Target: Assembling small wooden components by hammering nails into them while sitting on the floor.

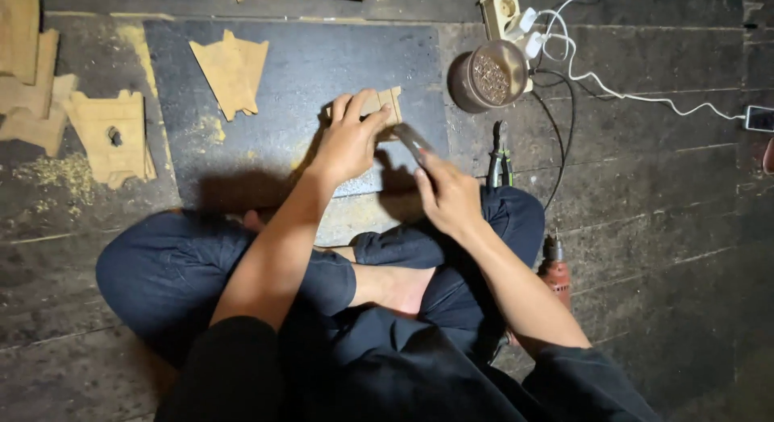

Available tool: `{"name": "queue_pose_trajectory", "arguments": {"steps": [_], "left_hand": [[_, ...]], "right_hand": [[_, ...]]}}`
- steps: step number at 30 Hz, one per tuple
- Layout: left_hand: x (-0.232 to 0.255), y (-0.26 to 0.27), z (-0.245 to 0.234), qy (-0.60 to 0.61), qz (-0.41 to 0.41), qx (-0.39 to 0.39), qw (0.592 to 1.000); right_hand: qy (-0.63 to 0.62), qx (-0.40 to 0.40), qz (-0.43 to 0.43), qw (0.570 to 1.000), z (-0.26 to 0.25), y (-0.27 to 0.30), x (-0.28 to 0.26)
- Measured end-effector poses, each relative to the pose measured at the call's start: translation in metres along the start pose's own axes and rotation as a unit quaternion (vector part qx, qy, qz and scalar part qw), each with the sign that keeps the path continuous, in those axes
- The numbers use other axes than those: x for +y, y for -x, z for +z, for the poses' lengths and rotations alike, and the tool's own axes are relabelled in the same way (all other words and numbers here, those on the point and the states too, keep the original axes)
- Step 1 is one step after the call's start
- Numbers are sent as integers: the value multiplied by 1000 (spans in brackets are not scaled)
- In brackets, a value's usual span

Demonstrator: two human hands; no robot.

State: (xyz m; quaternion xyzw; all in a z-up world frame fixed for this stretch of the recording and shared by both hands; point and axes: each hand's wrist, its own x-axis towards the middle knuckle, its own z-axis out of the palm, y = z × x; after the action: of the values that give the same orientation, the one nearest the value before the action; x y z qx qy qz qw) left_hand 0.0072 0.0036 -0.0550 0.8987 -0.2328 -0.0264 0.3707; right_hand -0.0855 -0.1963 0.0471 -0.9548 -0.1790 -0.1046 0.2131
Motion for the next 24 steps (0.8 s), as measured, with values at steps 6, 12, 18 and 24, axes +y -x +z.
{"name": "queue_pose_trajectory", "arguments": {"steps": [6,12,18,24], "left_hand": [[-4,-3,1,-10,21,27,999],[4,4,3,-42,25,25,998],[6,4,-11,-21,40,49,998],[-7,-4,5,-27,39,46,998]], "right_hand": [[-12,70,0,997,15,28,32],[-28,20,30,999,4,12,4],[-18,-2,39,999,12,7,12],[-14,13,37,999,25,13,29]]}}
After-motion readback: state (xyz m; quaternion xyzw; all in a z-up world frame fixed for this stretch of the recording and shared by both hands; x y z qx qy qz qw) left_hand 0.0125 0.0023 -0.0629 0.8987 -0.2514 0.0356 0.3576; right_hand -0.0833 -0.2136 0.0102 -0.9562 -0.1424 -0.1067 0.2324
